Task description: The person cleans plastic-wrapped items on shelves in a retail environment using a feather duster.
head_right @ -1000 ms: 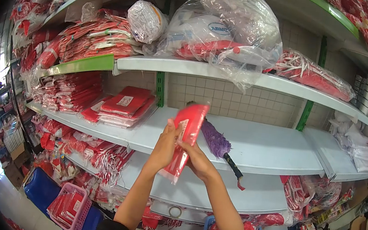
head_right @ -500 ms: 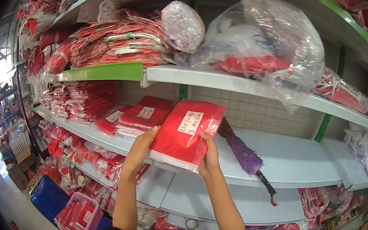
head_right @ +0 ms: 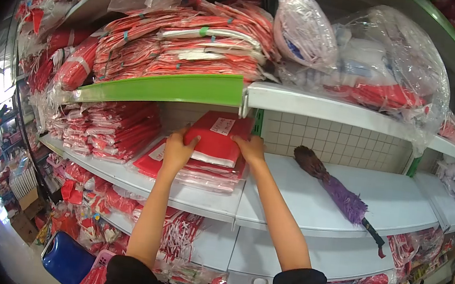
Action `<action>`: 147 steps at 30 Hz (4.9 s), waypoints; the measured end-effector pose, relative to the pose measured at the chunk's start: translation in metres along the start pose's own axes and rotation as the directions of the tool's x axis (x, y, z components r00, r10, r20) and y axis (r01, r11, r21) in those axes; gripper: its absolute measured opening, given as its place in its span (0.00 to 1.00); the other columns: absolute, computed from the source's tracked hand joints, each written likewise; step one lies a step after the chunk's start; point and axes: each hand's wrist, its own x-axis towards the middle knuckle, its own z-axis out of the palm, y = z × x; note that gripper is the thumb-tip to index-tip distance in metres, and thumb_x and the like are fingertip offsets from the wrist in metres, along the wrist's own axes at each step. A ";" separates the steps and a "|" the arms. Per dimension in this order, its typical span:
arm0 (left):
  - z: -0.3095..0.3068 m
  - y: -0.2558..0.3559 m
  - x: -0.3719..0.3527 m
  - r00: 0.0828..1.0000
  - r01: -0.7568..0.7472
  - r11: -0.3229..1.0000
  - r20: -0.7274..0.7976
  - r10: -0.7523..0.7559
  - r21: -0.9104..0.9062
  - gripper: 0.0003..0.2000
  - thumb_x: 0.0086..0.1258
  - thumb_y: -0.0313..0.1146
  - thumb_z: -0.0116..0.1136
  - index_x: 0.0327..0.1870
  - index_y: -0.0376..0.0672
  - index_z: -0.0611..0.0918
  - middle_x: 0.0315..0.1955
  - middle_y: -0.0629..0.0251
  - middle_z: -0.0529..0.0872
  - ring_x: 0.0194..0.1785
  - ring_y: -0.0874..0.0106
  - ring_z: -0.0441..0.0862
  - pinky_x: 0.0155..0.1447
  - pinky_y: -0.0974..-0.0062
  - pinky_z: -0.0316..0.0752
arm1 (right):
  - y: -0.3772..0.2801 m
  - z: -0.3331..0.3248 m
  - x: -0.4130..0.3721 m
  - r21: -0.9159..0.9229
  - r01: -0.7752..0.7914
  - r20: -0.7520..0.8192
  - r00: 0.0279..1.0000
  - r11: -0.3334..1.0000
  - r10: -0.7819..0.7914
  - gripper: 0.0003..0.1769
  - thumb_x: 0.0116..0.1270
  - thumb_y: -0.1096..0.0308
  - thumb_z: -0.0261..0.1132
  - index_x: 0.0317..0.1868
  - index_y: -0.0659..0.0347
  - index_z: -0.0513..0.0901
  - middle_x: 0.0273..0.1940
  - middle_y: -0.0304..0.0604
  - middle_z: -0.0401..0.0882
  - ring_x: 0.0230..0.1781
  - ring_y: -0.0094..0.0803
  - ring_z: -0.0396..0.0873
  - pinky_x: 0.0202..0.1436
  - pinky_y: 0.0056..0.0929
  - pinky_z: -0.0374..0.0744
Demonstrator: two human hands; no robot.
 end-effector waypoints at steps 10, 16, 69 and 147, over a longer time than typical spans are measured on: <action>0.031 -0.041 -0.024 0.998 -0.001 0.991 -0.069 0.010 0.136 0.16 0.58 0.38 0.59 0.46 0.42 0.80 0.46 0.56 0.77 0.51 0.52 0.71 0.49 0.51 0.68 | 0.055 0.039 0.019 -0.522 0.145 -0.009 0.984 0.840 -0.175 0.30 0.50 0.44 0.66 0.51 0.51 0.81 0.53 0.54 0.71 0.57 0.53 0.62 0.61 0.45 0.63; 0.024 -0.043 -0.024 0.998 0.043 0.999 -0.039 -0.042 0.006 0.17 0.61 0.39 0.57 0.47 0.40 0.80 0.44 0.53 0.81 0.46 0.53 0.75 0.50 0.57 0.70 | 0.033 0.040 0.004 -0.451 -0.002 -0.156 0.985 0.892 -0.076 0.25 0.56 0.45 0.62 0.50 0.48 0.82 0.51 0.50 0.70 0.57 0.51 0.64 0.58 0.51 0.64; -0.326 -0.145 -0.806 -0.188 0.956 -0.147 -0.141 -0.972 -0.255 0.15 0.64 0.39 0.53 0.43 0.36 0.80 0.29 0.56 0.84 0.28 0.70 0.82 0.30 0.74 0.76 | 0.325 0.363 -0.497 -0.215 0.251 0.936 0.328 0.944 0.126 0.15 0.57 0.60 0.62 0.39 0.63 0.79 0.31 0.51 0.81 0.33 0.40 0.81 0.37 0.35 0.76; -0.231 -0.116 -0.240 0.662 0.750 0.217 0.702 -0.263 -0.625 0.20 0.67 0.26 0.54 0.59 0.35 0.69 0.52 0.60 0.78 0.54 0.73 0.76 0.57 0.73 0.72 | -0.007 0.175 -0.311 0.757 -0.351 0.380 0.923 0.552 0.065 0.27 0.64 0.76 0.58 0.64 0.63 0.62 0.52 0.44 0.76 0.51 0.28 0.76 0.56 0.28 0.74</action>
